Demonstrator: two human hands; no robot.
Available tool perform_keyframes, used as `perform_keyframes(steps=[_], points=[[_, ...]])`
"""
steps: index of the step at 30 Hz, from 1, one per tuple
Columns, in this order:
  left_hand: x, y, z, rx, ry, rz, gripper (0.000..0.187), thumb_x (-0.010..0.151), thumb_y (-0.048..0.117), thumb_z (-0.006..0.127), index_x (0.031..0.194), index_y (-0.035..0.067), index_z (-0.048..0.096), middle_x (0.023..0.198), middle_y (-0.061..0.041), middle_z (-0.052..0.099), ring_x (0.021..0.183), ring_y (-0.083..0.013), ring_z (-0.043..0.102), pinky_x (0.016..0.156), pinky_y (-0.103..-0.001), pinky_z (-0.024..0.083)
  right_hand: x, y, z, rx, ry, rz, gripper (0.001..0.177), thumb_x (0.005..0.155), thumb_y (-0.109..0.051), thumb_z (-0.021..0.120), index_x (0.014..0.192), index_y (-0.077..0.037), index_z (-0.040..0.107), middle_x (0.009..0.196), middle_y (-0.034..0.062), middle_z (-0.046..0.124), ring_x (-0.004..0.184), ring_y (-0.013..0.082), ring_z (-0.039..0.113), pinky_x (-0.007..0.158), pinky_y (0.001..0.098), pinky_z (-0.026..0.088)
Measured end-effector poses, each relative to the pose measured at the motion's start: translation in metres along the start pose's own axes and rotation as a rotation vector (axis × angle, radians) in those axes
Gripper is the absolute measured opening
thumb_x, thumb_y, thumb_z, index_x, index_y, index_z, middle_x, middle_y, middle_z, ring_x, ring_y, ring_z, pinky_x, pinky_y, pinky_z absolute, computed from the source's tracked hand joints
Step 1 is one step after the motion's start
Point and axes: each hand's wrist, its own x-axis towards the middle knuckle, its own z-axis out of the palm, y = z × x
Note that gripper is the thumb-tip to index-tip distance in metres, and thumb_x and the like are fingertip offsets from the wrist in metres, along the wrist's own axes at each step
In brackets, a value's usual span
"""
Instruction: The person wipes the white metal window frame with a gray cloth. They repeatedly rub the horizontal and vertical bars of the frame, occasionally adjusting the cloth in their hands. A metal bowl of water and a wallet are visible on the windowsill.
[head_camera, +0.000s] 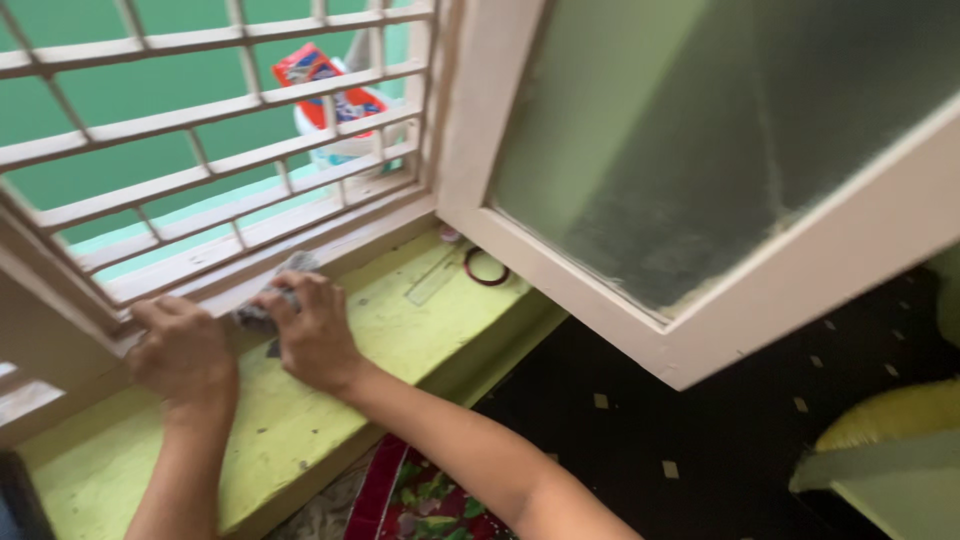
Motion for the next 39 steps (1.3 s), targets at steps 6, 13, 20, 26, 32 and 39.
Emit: perform_keyframes(steps=[6,13,20,26,32,39], points=[[-0.004,-0.010,0.016,0.013,-0.168,-0.030,0.033,0.111,0.022,0.060,0.103,-0.009,0.069,0.097,-0.022,0.072,0.068,-0.0302,0.075,0.053,-0.044,0.058,-0.007,-0.003,-0.008,-0.005,-0.052,-0.020,0.038,0.092,-0.002,0.064,0.127,-0.011,0.054,0.131,0.0133,0.049,0.125,0.0273,0.047,0.104,0.0416,0.039],[-0.011,-0.013,0.042,0.032,-0.176,-0.047,0.041,0.107,0.022,0.058,0.118,-0.017,0.065,0.093,-0.023,0.076,0.074,-0.0312,0.076,0.067,-0.052,0.057,-0.009,-0.010,-0.018,-0.058,-0.096,-0.004,0.044,0.087,-0.005,0.067,0.129,-0.015,0.058,0.131,0.0096,0.049,0.127,0.0258,0.047,0.101,0.0411,0.038],[-0.007,-0.023,0.051,-0.038,-0.267,-0.161,0.037,0.106,0.021,0.055,0.114,-0.014,0.062,0.087,-0.022,0.077,0.074,-0.0346,0.076,0.071,-0.054,0.058,-0.009,-0.008,-0.016,-0.029,-0.111,0.007,0.044,0.089,-0.005,0.066,0.130,-0.016,0.058,0.130,0.0082,0.050,0.122,0.0243,0.048,0.100,0.0399,0.038],[-0.002,-0.026,0.048,-0.011,-0.288,-0.202,0.040,0.109,0.026,0.058,0.118,-0.013,0.058,0.084,-0.019,0.077,0.077,-0.0334,0.075,0.072,-0.052,0.056,-0.008,-0.008,-0.016,-0.015,-0.119,0.003,0.043,0.087,-0.004,0.065,0.128,-0.016,0.061,0.128,0.0079,0.052,0.126,0.0248,0.049,0.098,0.0398,0.038],[-0.001,-0.029,0.050,-0.068,-0.257,-0.226,0.039,0.102,0.021,0.063,0.123,-0.012,0.056,0.086,-0.019,0.076,0.083,-0.0328,0.075,0.068,-0.047,0.055,-0.007,-0.009,-0.020,-0.009,-0.128,0.007,0.042,0.087,-0.003,0.065,0.127,-0.016,0.062,0.126,0.0059,0.054,0.119,0.0238,0.050,0.095,0.0396,0.038],[-0.003,-0.029,0.026,-0.041,-0.313,-0.170,0.034,0.112,0.019,0.058,0.119,-0.014,0.057,0.090,-0.018,0.077,0.086,-0.0320,0.076,0.069,-0.047,0.057,-0.007,-0.010,-0.020,0.023,-0.133,0.009,0.043,0.086,-0.003,0.064,0.127,-0.016,0.062,0.127,0.0057,0.053,0.121,0.0241,0.049,0.097,0.0393,0.039]])
